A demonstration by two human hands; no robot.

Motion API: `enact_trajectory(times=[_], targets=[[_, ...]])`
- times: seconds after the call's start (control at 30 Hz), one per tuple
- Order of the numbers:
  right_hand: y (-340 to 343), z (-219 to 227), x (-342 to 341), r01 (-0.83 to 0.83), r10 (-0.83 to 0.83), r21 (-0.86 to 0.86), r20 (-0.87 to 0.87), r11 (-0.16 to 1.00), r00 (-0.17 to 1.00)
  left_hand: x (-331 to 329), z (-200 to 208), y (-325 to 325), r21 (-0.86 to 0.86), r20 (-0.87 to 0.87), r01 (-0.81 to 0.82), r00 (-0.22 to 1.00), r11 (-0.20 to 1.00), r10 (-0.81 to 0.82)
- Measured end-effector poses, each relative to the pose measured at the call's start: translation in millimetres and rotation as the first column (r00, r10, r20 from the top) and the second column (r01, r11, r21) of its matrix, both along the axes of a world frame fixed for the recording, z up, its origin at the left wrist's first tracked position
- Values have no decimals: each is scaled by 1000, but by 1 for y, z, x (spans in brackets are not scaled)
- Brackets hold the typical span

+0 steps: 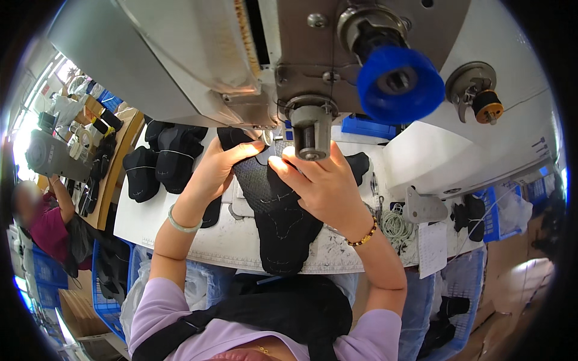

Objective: The recorder uses an industrial sewing machine to stitch together black fabric/foam shoe components.

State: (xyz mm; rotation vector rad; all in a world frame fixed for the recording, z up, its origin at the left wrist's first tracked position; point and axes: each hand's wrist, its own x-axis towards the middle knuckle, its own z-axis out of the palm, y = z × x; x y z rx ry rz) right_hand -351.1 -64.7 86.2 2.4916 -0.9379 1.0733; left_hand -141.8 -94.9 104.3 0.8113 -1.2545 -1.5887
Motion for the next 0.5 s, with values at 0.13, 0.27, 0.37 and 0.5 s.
enact_trajectory(times=[0.13, 0.27, 0.37, 0.5], targets=[[-3, -4, -3, 12, -11, -20, 31, 1000, 999, -5, -2, -1, -50, -36, -52, 998, 997, 50], [-1, -4, 4, 17, -16, -27, 50, 999, 999, 0, -3, -6, -7, -17, -45, 999, 999, 45], [0, -4, 7, 78, -77, -34, 8, 996, 997, 1, -1, -14, 7, -35, 9, 999, 1000, -8], [-1, -8, 9, 94, -90, -59, 59, 994, 994, -2, 0, -18, -30, -54, -15, 998, 999, 13]])
